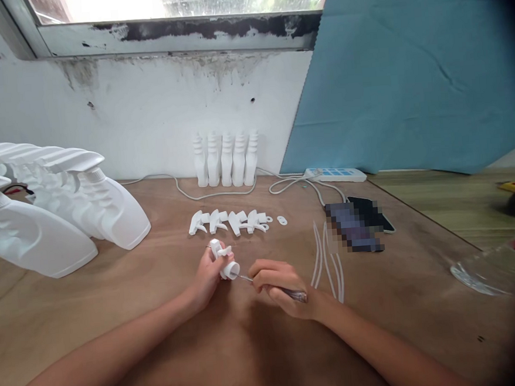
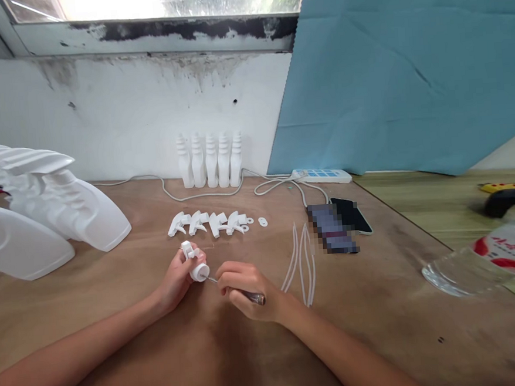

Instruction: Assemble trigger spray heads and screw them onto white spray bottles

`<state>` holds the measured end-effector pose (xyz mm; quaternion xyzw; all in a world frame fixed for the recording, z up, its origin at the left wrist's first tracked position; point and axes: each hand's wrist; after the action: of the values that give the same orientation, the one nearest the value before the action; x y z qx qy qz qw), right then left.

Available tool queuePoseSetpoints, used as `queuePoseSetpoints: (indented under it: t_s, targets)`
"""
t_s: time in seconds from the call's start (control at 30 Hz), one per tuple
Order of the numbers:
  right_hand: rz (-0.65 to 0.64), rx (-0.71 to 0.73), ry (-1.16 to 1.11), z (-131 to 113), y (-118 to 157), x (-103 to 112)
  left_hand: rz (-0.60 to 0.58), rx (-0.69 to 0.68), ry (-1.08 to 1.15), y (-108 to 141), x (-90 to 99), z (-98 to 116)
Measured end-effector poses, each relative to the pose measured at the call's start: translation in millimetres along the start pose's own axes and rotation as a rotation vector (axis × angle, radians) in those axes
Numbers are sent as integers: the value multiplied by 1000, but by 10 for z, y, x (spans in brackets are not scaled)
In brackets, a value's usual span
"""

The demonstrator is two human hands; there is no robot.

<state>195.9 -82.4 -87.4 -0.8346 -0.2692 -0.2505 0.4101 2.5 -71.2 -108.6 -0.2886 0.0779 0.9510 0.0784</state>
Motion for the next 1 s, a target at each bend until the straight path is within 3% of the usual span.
queuePoseSetpoints:
  t_s: [0.27, 0.5, 0.6, 0.73, 1.0]
  targets:
    - [127, -177, -299, 27, -37, -127, 23, 87, 99, -39, -18, 101]
    - [104, -225, -96, -2, 15, 1, -48, -23, -129, 6, -7, -35]
    - [50, -137, -52, -15, 25, 14, -77, -42, -172, 12, 20, -62]
    - [-5, -86, -79, -10, 18, -22, 0, 10, -41, -16, 36, -20]
    - [113, -210, -386, 56, 16, -195, 71, 64, 88, -48, 19, 83]
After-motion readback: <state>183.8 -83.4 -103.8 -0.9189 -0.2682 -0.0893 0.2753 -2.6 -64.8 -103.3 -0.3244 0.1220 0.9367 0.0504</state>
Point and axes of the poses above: each hand's wrist, its own y-axis away from the middle knuckle, its own x-axis out of the back of the hand, z = x × y, and after that the axes turned 7 degrees about y, right-handed
